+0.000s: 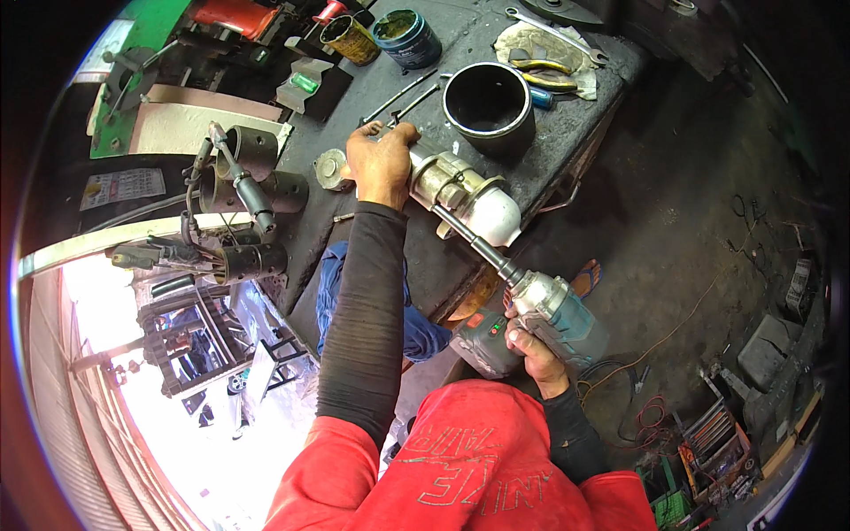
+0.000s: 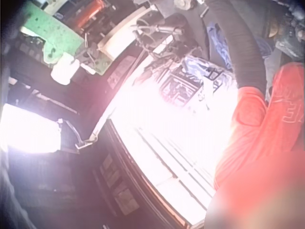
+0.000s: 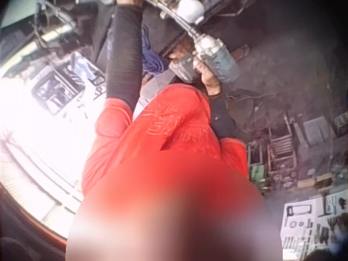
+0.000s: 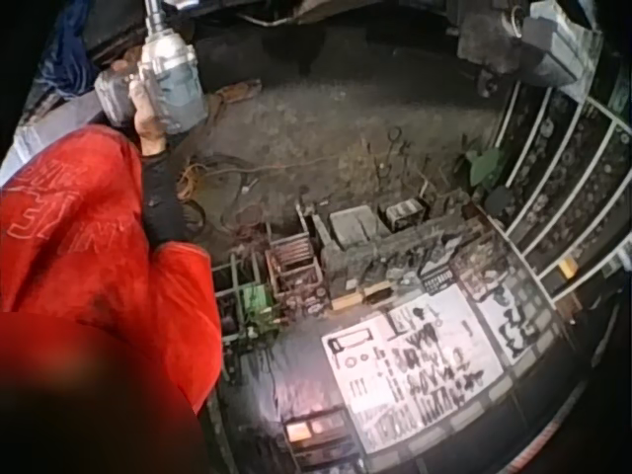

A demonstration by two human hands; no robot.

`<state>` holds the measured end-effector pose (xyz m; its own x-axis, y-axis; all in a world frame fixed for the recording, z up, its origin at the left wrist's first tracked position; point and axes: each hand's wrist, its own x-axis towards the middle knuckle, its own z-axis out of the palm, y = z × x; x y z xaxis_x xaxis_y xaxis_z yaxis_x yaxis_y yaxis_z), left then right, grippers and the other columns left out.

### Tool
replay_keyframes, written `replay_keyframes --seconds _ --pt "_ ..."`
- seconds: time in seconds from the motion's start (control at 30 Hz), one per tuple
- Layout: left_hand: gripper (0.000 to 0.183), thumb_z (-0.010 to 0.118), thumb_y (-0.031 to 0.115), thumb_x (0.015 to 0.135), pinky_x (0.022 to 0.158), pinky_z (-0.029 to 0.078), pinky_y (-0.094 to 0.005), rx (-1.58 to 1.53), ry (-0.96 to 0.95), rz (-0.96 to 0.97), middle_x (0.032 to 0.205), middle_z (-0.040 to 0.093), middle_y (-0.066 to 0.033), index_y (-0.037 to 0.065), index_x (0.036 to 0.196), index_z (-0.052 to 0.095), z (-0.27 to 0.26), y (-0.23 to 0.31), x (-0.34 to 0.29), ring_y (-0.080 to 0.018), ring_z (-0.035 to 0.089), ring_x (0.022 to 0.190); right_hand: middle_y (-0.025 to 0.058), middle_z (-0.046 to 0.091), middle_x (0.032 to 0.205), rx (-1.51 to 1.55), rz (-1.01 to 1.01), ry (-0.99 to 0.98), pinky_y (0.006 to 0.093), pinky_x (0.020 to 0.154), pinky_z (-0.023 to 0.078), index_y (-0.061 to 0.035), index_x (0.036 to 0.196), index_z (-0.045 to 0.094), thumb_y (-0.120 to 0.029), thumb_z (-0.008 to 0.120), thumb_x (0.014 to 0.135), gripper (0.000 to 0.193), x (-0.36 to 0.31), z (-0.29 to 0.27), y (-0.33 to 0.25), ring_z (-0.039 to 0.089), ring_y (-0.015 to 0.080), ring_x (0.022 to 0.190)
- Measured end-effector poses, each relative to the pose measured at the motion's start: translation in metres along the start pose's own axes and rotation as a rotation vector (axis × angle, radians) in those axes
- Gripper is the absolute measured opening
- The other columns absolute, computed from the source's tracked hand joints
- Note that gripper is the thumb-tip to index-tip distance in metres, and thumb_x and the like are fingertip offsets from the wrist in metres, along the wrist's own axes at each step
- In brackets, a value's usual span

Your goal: The person disassembles a motor, uses a power drill to remove a component, cleans parts with a cloth, and reassembles the motor with small internal pieces.

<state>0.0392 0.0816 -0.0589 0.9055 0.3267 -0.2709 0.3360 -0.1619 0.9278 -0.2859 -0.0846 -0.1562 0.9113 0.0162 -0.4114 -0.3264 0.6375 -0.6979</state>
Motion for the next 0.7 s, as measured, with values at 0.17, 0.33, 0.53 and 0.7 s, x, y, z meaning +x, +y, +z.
replay_keyframes --seconds 0.17,0.33,0.53,0.7 --pt "0.011 0.076 -0.001 0.082 0.06 0.055 -0.0353 -0.016 0.096 0.094 0.081 0.07 -0.0122 -0.006 0.089 0.069 0.004 -0.01 0.004 -0.0207 0.066 0.063 -0.0025 0.059 0.081 -0.131 -0.125 0.035 0.0235 0.063 0.039 -0.0008 0.129 0.063 -0.026 0.081 0.09 0.05 0.0 0.002 0.01 0.052 0.0071 0.07" --pt "0.069 0.085 0.007 0.072 0.078 0.059 -0.0365 -0.015 -0.031 0.022 0.101 0.072 -0.0224 -0.014 0.133 0.06 -0.004 -0.007 0.006 -0.026 0.07 0.087 -0.0026 0.06 0.085 -0.169 -0.172 0.055 0.0237 0.063 0.038 -0.0014 0.131 0.062 -0.026 0.08 0.091 0.05 0.001 -0.005 0.009 0.051 0.0064 0.071" --pt "0.056 0.084 0.008 0.079 0.074 0.057 -0.0334 0.174 0.13 0.09 0.099 0.074 -0.0138 -0.008 0.129 0.065 0.0 -0.008 -0.003 -0.0192 0.068 0.082 0.0003 0.062 0.099 -0.063 -0.113 0.028 0.0257 0.068 0.043 -0.0014 0.14 0.056 -0.022 0.078 0.092 0.056 -0.001 -0.003 0.009 0.054 0.0081 0.077" --pt "0.059 0.087 0.013 0.077 0.074 0.058 -0.0338 0.327 0.173 0.105 0.095 0.069 -0.0116 -0.005 0.129 0.066 0.0 -0.01 -0.005 -0.0194 0.066 0.082 -0.0013 0.049 0.079 -0.05 -0.039 -0.042 0.0308 0.068 0.042 -0.002 0.127 0.055 -0.021 0.077 0.093 0.045 0.0 -0.01 0.008 0.048 0.0123 0.072"
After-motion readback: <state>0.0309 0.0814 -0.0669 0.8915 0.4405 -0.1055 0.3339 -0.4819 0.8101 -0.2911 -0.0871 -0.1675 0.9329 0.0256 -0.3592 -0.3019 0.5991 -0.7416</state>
